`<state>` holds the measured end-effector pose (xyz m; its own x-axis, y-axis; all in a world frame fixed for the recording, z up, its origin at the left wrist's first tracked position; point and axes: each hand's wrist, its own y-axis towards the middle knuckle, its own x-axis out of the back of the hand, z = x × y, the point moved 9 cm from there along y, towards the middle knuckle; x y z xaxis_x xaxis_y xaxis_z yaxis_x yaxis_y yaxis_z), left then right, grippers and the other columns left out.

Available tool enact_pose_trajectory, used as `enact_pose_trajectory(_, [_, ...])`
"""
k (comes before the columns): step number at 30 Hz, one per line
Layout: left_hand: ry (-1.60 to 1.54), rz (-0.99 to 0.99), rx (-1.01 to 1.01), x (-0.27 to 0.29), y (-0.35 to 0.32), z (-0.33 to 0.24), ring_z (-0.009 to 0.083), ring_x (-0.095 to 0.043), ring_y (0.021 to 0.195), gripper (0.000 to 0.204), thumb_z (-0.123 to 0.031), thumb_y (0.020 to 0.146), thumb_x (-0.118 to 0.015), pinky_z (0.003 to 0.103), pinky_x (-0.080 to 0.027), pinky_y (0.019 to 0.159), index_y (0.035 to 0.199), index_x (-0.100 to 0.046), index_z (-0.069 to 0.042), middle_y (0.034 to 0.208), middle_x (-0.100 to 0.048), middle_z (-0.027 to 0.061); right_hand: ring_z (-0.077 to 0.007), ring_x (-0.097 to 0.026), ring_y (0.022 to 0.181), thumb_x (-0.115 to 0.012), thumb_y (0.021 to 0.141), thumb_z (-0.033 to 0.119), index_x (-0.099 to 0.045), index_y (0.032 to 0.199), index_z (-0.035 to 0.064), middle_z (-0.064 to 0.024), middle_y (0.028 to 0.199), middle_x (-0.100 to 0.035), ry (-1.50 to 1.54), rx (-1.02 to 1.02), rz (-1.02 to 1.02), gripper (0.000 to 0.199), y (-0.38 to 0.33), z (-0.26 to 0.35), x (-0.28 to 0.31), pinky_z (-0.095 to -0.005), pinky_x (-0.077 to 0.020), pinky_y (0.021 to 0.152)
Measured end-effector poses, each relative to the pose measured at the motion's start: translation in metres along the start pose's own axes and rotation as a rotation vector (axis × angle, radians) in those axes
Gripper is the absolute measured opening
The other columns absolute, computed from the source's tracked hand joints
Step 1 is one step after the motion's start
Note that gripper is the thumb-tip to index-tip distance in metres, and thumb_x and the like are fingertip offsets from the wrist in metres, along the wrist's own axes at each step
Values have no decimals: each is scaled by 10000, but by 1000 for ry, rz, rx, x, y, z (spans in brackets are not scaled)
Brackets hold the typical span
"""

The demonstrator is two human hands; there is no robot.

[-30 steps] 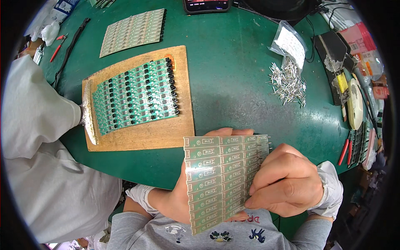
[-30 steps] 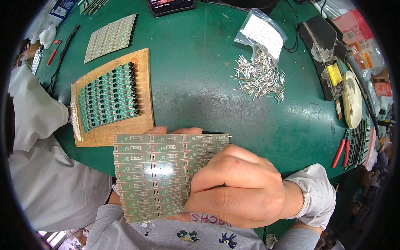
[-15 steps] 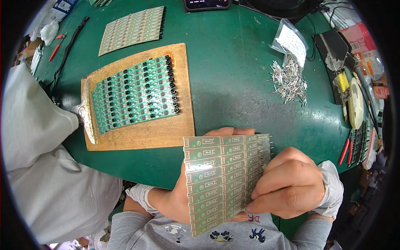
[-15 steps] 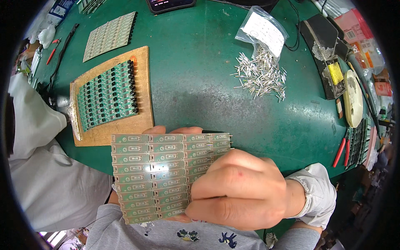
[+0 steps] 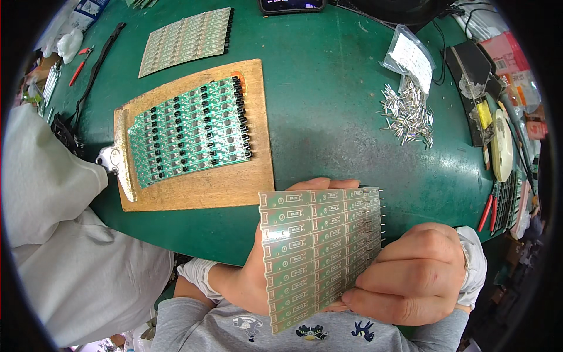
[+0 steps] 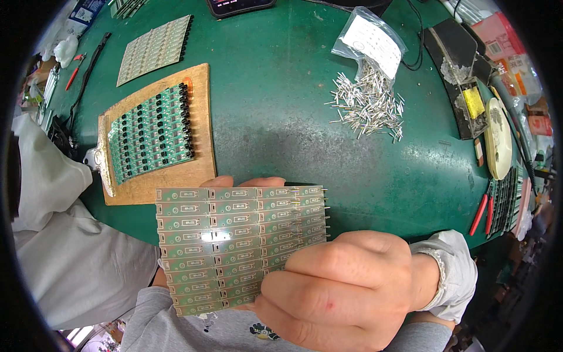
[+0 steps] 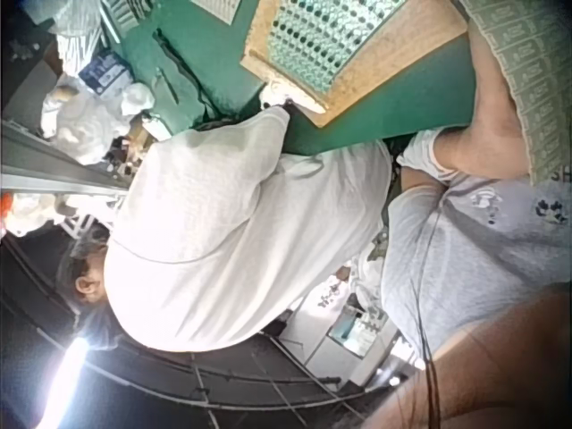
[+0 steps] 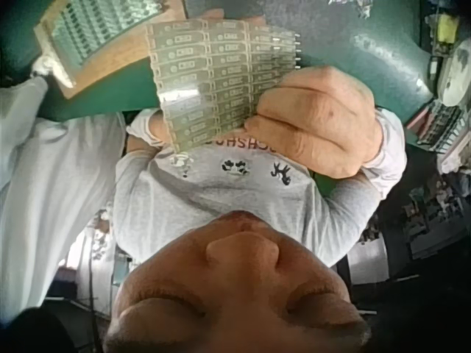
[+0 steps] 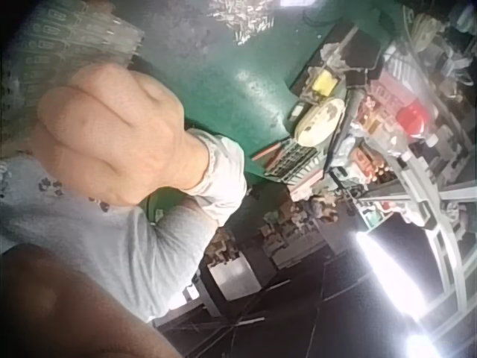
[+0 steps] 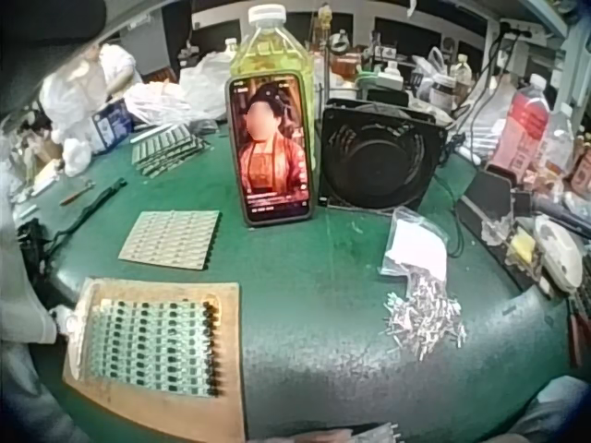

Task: The person inserts electronic components into a circuit board strip by hand.

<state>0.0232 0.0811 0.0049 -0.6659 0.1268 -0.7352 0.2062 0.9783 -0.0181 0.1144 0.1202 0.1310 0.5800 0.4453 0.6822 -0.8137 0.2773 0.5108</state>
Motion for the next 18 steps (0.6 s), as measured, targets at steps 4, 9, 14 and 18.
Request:
enact_pose_trajectory(4, [260,123,-133,-7,8,-13,302,-377,1374,1073,3,658,-882,444,-428,1071,1488,-203,-14,1540,-247,222,-123,-563,764,-796,661,61,-748,902,109,27,884,-632,8,9,-18,251,2,0,1,-223,-423,587])
enact_pose_trajectory(9, [254,154,-254,-15,8,-26,334,-331,1402,1137,-76,656,-916,475,-403,1087,1493,-148,-38,1529,-234,253,-122,-576,787,-725,727,99,-755,934,106,12,930,-655,-33,42,72,208,3,1,2,-225,-438,607])
enact_pose_trajectory(14, [163,100,-138,-12,1,-22,345,-308,1417,1159,-82,652,-922,508,-383,1096,1501,-132,-62,1536,-221,260,-115,-589,803,-685,758,102,-760,966,114,11,957,-669,-23,40,70,222,0,3,1,-219,-443,616])
enact_pose_trajectory(18, [112,74,-59,-9,2,-22,352,-286,1431,1171,-80,654,-921,534,-360,1108,1510,-122,-82,1542,-209,264,-118,-599,822,-672,787,92,-758,1013,125,15,984,-682,-43,78,100,245,-18,7,-6,-215,-448,642])
